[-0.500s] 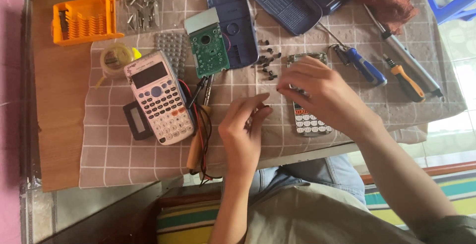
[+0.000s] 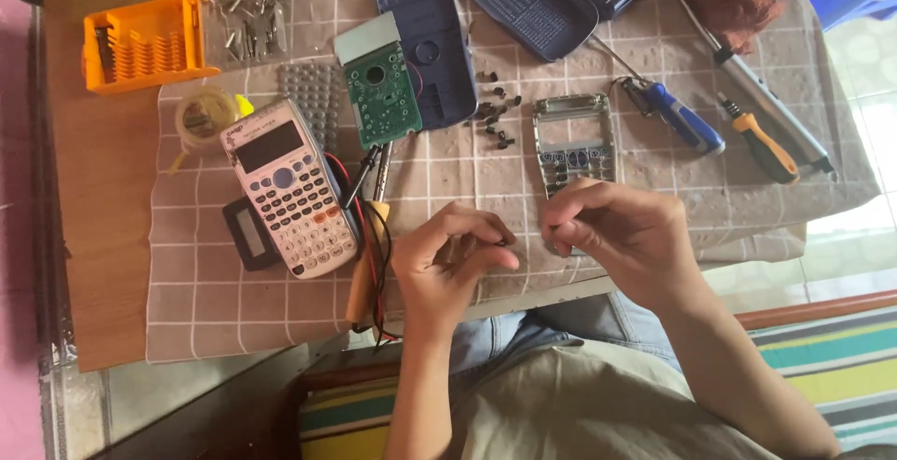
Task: The person is manually reinstalling individual rubber buttons into the front casing of a calculator during a repair process.
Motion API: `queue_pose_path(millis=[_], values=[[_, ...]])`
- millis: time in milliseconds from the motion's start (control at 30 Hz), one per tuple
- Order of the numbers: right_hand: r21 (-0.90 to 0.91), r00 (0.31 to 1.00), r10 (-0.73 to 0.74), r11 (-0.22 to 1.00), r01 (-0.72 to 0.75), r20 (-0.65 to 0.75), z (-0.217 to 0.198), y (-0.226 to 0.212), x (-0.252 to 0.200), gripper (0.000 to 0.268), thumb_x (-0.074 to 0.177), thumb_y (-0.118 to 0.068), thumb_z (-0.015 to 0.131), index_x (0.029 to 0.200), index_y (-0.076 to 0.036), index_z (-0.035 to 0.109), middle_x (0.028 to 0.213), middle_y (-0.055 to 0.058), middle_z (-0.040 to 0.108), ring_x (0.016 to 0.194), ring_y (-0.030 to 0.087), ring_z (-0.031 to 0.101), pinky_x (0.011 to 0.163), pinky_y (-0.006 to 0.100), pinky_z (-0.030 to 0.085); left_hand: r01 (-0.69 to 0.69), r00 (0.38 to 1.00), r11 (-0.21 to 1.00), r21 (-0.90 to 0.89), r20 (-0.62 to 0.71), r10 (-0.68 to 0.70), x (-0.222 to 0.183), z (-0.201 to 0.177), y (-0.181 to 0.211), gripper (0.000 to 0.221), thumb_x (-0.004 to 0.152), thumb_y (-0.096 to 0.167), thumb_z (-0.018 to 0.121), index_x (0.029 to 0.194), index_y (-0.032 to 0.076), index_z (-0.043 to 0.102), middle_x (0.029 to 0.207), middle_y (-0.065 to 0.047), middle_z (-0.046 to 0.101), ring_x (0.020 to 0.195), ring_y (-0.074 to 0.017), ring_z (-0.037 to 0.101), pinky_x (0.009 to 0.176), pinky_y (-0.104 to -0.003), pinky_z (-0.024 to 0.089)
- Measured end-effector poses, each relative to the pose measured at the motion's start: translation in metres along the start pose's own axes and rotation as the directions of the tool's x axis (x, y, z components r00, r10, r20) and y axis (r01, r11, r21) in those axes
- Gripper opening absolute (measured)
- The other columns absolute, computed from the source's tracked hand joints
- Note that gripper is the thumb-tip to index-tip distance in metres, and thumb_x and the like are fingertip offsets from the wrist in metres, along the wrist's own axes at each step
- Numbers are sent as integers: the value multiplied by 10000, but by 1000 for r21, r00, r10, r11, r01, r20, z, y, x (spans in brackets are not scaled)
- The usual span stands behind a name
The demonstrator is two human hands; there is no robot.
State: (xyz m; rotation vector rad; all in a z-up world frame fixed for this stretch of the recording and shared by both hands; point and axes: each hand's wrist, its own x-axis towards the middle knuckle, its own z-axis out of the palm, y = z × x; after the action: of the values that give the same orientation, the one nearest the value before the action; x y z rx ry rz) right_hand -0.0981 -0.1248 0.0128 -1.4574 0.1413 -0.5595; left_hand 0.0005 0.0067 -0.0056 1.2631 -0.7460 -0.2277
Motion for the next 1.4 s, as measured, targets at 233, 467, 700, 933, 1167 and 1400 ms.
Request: queue_pose_path(millis=[233, 467, 700, 933, 1167, 1400], values=[[-10, 999, 34, 999, -34, 14, 6, -3, 0, 119, 679, 78, 656, 768, 131, 597, 700, 210, 597, 535, 194, 591, 514, 299, 518, -60, 998, 998, -23, 0, 60, 1, 2, 7, 190, 590, 48, 778, 670, 71, 608, 626, -40, 631, 513, -94, 513, 508, -199, 383], [51, 999, 34, 998, -35, 25, 1, -8, -4, 104, 687, 97, 646, 775, 128, 601, 665, 203, 601, 529, 210, 625, 504, 282, 520, -81, 995, 997, -17, -53, 80, 1, 5, 6, 192, 592, 13, 777, 658, 69, 606, 613, -42, 620, 510, -103, 504, 520, -211, 385], [-592, 990, -80, 795, 131, 112, 13, -26, 15, 77, 736, 21, 655, 812, 25, 645, 849, 135, 641, 729, 154, 617, 569, 180, 466, -70, 997, 996, -52, -26, 69, 0, -4, 8, 174, 704, 67, 718, 777, 78, 560, 751, -66, 591, 631, -115, 538, 603, -214, 440], [-707, 966, -133, 661, 252, 220, 16, -22, 27, 68, 749, -12, 701, 811, -6, 671, 818, 81, 661, 754, 158, 640, 722, 244, 519, -35, 998, 997, -62, -62, 32, -2, -3, 7, 171, 697, 67, 723, 778, 69, 571, 733, -46, 578, 626, -103, 505, 608, -203, 439], [-761, 911, 9, 553, 339, 412, 11, 12, 37, 62, 758, -147, 673, 756, -87, 655, 821, 9, 586, 816, 198, 513, 778, 340, 403, -33, 993, 999, -12, -114, 32, -1, -2, 9, 161, 705, 84, 711, 764, 67, 562, 733, -49, 576, 661, -107, 525, 627, -194, 458], [-745, 925, 18, 599, 294, 380, 11, -10, 37, 82, 746, -103, 671, 812, -54, 669, 864, 50, 596, 821, 201, 537, 766, 340, 426, -113, 991, 993, 36, -63, 115, 2, -4, 6, 174, 691, 147, 718, 766, 92, 571, 770, -47, 590, 698, -121, 540, 650, -215, 457]])
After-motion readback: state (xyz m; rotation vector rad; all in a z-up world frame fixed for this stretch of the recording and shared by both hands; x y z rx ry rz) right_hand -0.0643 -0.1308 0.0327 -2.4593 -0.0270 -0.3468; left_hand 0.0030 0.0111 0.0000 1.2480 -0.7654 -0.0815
